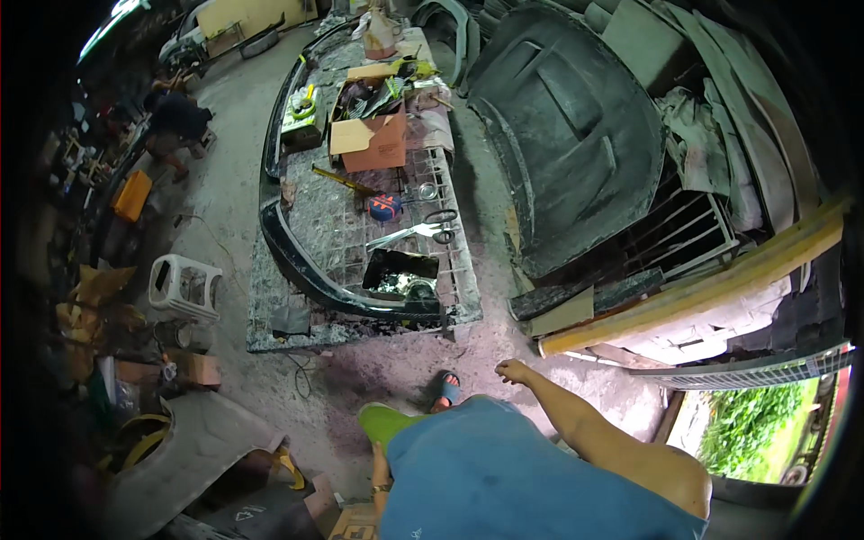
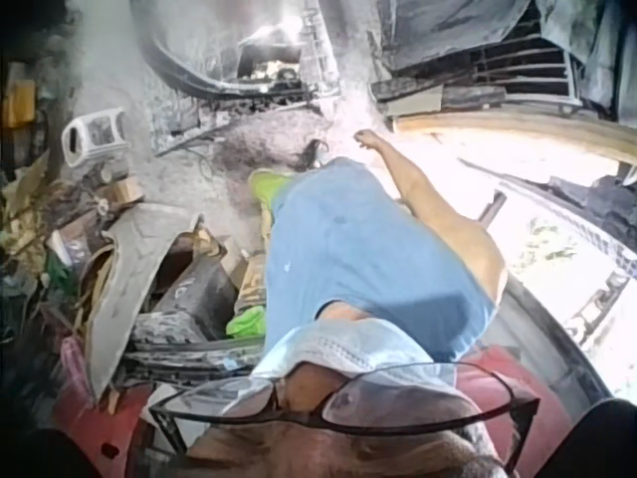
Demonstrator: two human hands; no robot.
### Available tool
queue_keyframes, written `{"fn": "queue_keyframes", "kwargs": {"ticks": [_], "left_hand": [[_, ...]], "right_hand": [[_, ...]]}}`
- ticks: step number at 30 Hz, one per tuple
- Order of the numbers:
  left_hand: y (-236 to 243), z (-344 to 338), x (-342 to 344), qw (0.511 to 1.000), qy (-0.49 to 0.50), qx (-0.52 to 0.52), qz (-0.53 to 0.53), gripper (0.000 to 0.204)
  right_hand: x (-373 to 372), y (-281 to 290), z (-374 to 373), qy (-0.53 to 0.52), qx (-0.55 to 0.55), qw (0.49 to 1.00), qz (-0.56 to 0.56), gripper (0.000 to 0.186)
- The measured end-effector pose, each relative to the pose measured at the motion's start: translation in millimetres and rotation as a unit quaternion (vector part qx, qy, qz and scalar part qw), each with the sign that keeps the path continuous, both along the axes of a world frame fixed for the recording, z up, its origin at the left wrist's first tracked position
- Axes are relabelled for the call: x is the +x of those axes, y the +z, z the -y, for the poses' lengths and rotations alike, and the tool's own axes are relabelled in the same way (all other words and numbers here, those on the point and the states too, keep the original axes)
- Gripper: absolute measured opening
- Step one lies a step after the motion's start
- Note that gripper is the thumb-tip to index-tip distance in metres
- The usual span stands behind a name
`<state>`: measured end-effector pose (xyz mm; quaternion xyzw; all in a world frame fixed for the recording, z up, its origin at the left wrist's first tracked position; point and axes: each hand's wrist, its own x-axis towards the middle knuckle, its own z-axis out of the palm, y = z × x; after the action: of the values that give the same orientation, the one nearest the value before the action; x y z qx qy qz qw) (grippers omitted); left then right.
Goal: The person cuts carbon fiber fabric with scissors, fits the piece onto an automotive component by hand, and applies heat to the part using a heat gun.
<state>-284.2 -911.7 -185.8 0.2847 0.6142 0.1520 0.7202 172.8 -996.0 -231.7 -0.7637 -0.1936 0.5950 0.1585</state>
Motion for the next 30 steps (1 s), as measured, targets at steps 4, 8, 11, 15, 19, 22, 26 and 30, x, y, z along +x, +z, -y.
{"fn": "queue_keyframes", "kwargs": {"ticks": [4, 8, 11, 15, 19, 22, 26, 30], "left_hand": [[63.3, 15.9, 24.4, 0.981, -0.123, -0.137, -0.067, 0.048], [30.4, 31.1, 8.0, 0.987, -0.144, -0.046, -0.052, 0.051], [20.4, 40.5, 11.2, 0.999, 0.003, -0.025, -0.034, 0.044], [8.3, 57.1, -3.2, 0.989, -0.059, 0.014, -0.132, 0.038], [-5.4, 123.3, -3.6, 0.985, 0.012, -0.008, -0.172, 0.037], [-7.5, 175.5, 38.1, 0.986, -0.01, -0.061, -0.156, 0.035], [-40.0, 258.7, 80.7, 0.983, 0.071, -0.169, -0.025, 0.04], [-48.6, 308.4, 134.9, 0.978, 0.125, -0.166, -0.015, 0.053]], "right_hand": [[2.6, -16.0, 6.2, -0.002, 0.01, 0.999, -0.034, 0.04], [18.9, -30.5, 42.5, -0.019, -0.013, 0.999, -0.029, 0.04], [33.7, -43.7, 91.8, -0.037, -0.036, 0.999, -0.017, 0.039], [39.6, -45.5, 134.8, -0.001, -0.028, 1.0, -0.009, 0.038], [51.8, -52.6, 160.4, 0.081, 0.001, 0.996, 0.043, 0.043], [81.3, -95.8, 196.3, 0.219, 0.105, 0.964, 0.107, 0.052], [131.5, -128.9, 190.4, 0.364, 0.1, 0.911, 0.166, 0.049], [176.8, -95.5, 170.1, 0.368, 0.057, 0.925, 0.071, 0.039]]}}
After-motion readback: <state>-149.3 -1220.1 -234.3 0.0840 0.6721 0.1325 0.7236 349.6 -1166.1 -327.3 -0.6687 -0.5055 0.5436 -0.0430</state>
